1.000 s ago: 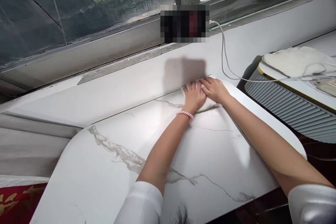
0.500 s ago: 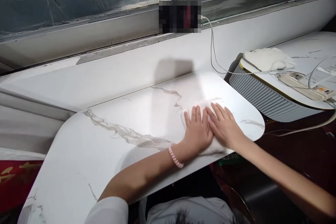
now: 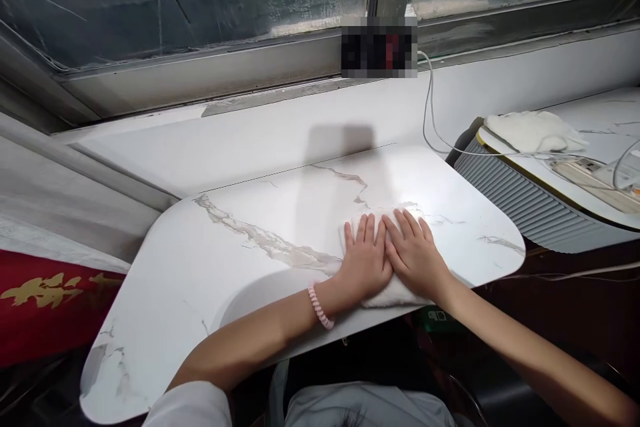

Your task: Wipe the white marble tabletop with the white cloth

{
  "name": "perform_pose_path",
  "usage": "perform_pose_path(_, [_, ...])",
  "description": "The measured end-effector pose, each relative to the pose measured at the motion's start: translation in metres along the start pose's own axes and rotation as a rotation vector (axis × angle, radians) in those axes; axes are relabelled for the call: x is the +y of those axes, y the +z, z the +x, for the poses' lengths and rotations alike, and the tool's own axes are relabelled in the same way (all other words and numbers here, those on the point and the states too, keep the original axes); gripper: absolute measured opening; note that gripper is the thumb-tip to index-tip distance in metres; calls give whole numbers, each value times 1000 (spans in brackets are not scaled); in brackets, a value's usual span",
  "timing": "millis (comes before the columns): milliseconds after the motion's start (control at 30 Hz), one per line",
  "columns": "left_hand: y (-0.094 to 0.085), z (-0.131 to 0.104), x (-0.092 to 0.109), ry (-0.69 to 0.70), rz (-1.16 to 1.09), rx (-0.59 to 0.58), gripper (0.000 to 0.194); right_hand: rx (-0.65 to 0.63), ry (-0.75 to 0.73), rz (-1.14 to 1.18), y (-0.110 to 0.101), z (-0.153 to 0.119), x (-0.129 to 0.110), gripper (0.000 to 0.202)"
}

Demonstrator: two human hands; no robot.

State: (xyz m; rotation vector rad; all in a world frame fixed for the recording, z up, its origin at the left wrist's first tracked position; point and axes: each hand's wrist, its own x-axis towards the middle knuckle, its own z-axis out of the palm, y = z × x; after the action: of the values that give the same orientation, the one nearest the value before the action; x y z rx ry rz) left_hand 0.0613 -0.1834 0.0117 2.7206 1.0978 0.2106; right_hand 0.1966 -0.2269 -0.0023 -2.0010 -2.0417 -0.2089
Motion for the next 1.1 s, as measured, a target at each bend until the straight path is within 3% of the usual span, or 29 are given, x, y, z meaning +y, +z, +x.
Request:
perform_pose_path(200, [-12, 64, -58, -206, 1, 70, 56, -46, -59, 77, 25, 104, 6, 53])
perform_pose_path(333, [-20, 108, -100, -211, 26, 126, 52, -51, -30, 124, 40, 169, 8, 51])
perform_pose_path(533, [-25, 133, -138, -214, 57, 192, 48, -40, -7, 207, 53, 214, -1, 49])
perform_pose_path(700, [-23, 130, -141, -233, 59, 203, 49, -26, -18, 292, 58, 219, 5, 50])
perform_pose_path(833, [-22, 116, -136, -225, 59, 187, 50, -120, -48, 383, 55, 206, 13, 51])
perform_pose_path(967, [-19, 82, -123, -237, 62, 175, 50, -185, -153, 282, 46, 171, 1, 56])
perform_pose_path(1100, [-16, 31, -103, -275, 57, 178, 51, -161, -249, 156, 35, 121, -27, 57])
